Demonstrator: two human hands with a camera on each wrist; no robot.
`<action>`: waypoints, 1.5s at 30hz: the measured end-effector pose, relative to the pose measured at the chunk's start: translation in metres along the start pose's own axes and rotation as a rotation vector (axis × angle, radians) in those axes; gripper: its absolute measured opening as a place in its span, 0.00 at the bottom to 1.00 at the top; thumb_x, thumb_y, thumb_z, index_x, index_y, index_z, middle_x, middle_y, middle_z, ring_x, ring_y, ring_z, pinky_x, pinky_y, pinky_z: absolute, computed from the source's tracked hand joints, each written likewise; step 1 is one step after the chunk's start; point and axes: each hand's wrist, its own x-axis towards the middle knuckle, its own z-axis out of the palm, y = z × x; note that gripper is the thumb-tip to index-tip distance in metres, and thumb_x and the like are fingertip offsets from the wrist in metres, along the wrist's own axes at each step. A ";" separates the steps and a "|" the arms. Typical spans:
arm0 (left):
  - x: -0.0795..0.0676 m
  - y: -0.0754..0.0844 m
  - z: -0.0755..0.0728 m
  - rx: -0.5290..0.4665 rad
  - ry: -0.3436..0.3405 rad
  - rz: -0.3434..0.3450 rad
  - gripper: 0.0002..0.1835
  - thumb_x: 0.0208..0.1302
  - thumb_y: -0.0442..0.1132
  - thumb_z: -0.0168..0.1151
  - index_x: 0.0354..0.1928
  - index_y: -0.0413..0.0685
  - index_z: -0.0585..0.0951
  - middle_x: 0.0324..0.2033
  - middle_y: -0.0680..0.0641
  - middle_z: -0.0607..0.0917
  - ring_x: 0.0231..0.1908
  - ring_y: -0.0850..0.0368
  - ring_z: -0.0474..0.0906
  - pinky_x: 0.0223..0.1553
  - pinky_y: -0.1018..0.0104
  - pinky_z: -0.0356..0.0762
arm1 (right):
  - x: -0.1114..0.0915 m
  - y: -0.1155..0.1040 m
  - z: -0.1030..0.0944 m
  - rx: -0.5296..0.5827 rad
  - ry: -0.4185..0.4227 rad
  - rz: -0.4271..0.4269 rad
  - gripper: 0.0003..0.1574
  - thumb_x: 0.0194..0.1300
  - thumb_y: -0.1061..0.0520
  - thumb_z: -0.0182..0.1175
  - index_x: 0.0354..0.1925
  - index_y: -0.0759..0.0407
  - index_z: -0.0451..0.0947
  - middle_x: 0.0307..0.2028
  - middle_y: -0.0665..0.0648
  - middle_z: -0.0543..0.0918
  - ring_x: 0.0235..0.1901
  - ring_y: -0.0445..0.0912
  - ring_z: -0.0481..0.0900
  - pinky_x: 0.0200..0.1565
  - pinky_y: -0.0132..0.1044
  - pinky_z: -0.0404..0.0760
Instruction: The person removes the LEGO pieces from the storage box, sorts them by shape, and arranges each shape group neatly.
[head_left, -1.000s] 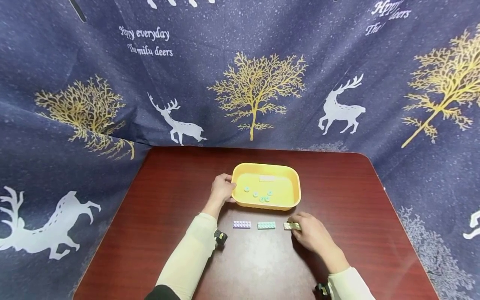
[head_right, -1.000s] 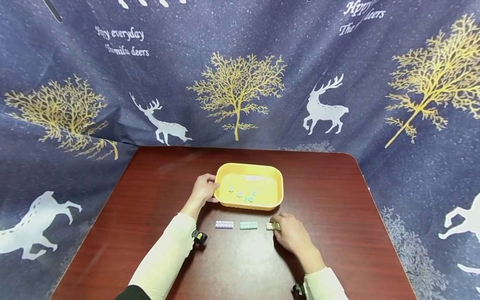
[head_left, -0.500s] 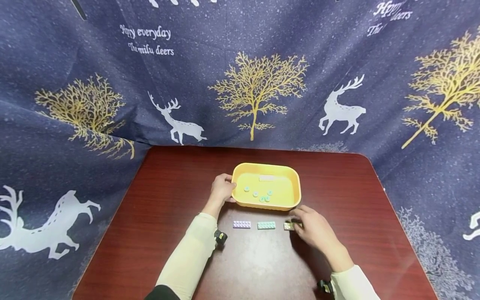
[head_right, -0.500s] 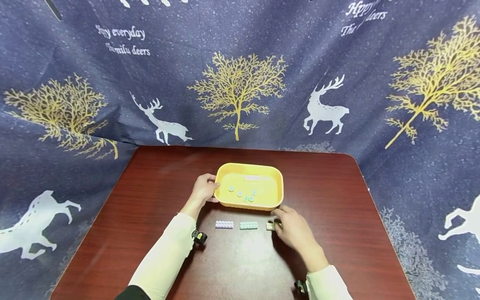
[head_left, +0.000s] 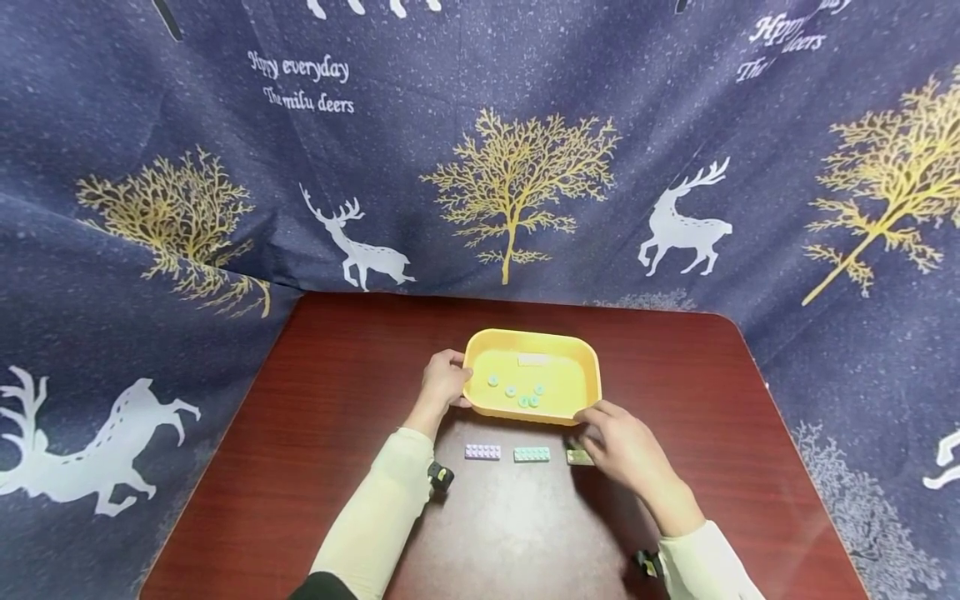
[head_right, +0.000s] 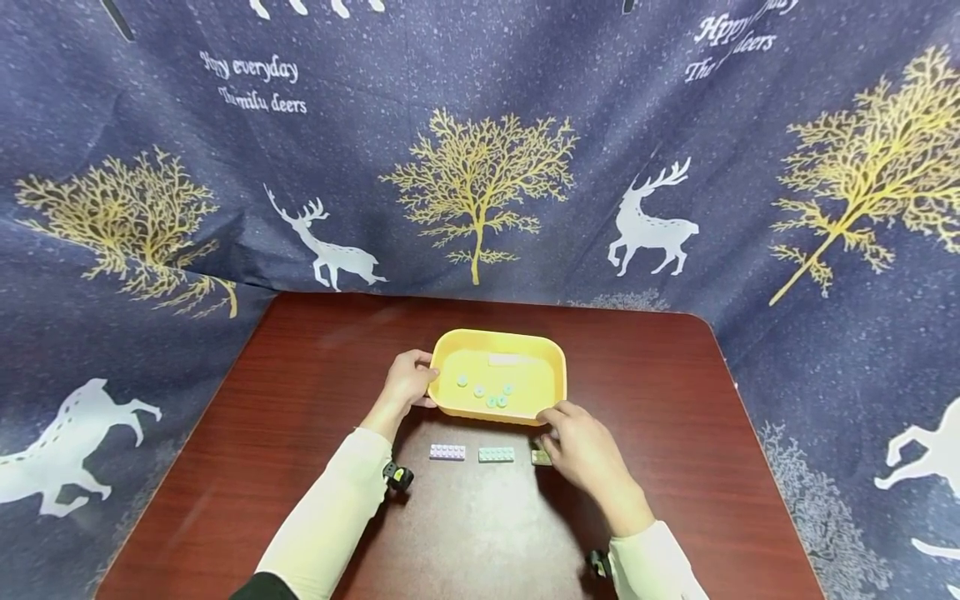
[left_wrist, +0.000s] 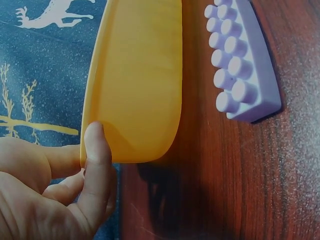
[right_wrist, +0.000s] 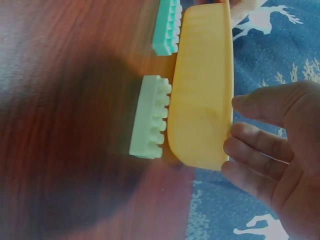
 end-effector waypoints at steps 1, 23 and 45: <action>0.000 0.000 0.000 0.001 0.000 0.001 0.20 0.69 0.29 0.62 0.62 0.35 0.78 0.44 0.34 0.83 0.39 0.35 0.88 0.23 0.59 0.92 | 0.001 -0.001 0.000 0.000 -0.002 -0.002 0.17 0.54 0.62 0.72 0.45 0.53 0.86 0.41 0.50 0.85 0.39 0.48 0.85 0.40 0.48 0.89; 0.006 -0.003 0.001 -0.006 -0.015 -0.006 0.19 0.69 0.29 0.61 0.61 0.38 0.78 0.43 0.36 0.84 0.37 0.37 0.88 0.22 0.58 0.92 | 0.039 -0.005 0.001 -0.016 -0.013 -0.052 0.17 0.60 0.57 0.71 0.49 0.54 0.86 0.42 0.52 0.86 0.37 0.48 0.85 0.39 0.48 0.89; 0.001 0.000 -0.001 0.012 0.006 -0.015 0.18 0.68 0.28 0.62 0.59 0.35 0.78 0.42 0.36 0.83 0.34 0.38 0.88 0.21 0.59 0.92 | 0.076 -0.001 0.021 -0.002 -0.040 -0.062 0.20 0.61 0.55 0.68 0.52 0.57 0.83 0.46 0.57 0.85 0.42 0.55 0.86 0.43 0.54 0.90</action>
